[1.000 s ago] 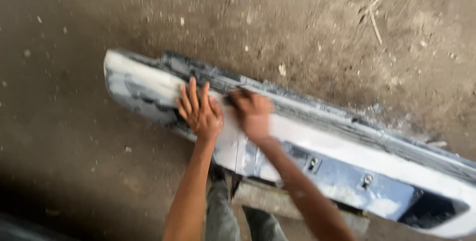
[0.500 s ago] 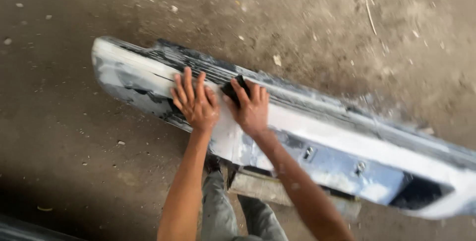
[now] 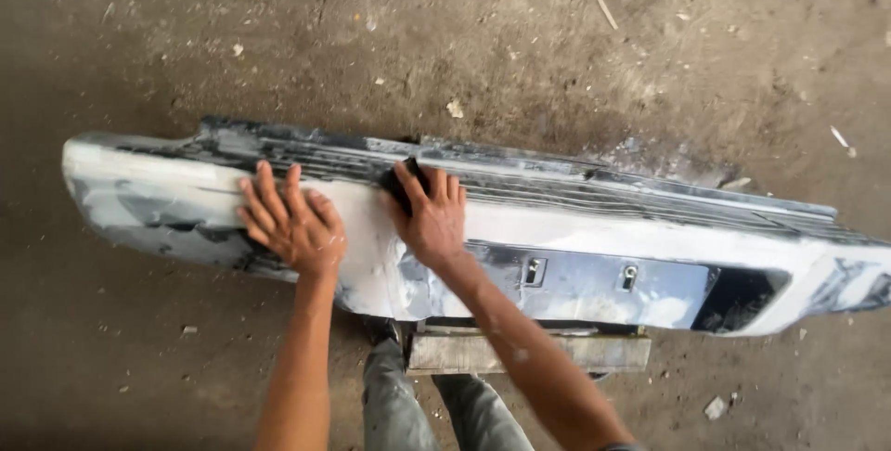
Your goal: The person scrubs a white car bumper with a sponge and soapy water. The bumper is resting on a wooden support. The person repeatedly dips the sponge into a bucket of water and continues scrubbing the surface.
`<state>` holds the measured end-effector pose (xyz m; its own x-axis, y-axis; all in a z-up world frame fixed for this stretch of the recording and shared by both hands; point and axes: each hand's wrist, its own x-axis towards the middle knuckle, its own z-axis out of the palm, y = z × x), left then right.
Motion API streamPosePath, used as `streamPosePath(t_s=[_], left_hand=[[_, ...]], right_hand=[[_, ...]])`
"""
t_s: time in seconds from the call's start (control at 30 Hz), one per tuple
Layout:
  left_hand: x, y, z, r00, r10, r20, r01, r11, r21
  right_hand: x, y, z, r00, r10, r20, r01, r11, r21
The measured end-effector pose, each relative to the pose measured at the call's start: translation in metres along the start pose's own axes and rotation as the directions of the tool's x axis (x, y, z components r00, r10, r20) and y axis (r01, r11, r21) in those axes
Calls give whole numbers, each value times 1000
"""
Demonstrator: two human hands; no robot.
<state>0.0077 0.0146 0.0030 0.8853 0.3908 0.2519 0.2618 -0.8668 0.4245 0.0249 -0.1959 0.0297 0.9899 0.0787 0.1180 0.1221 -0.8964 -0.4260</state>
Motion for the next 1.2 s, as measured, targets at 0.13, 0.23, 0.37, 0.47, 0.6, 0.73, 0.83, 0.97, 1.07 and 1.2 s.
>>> streamPosePath(t_s=[0.13,0.23,0.37,0.47,0.6,0.73,0.83,0.97,1.07,1.2], left_hand=[[-5,1,-3,1000,-11,29,11,1000,2],[-8,1,3,1000,13,8,-13,1000,19],[-2,4,-5,998,56,21,-57,997,56],[-12,5,-14,997,9,71,-10,1000,13],[1,7,-8,998,8,66,-6,1000,-27],[-5,6,-2,998,-2,55,0,999,32],[-8,3,-3,999,23,48,-25,999,42],[-3,5,-10,996,4,93,-3,1000,-9],[-5,2,-5,993,1,115,0,1000,-1],[0,3,-3,996,4,92,-5,1000,11]], right_hand=[[-75,166,-83,998,-50,42,62,937,-343],[-109,250,-142,921,389,-8,-388,920,-58],[-71,132,-65,937,315,-148,-348,869,-352],[-47,33,-51,989,132,-64,-138,987,-88],[-75,213,-99,995,13,96,2,988,-154],[-60,192,-170,825,564,-8,-540,785,-303],[-69,141,-43,993,85,-76,-110,899,-425],[-12,26,-43,947,273,168,-246,955,-169],[-29,132,-77,959,44,281,-3,990,-144],[-29,168,-149,827,517,221,-381,805,-454]])
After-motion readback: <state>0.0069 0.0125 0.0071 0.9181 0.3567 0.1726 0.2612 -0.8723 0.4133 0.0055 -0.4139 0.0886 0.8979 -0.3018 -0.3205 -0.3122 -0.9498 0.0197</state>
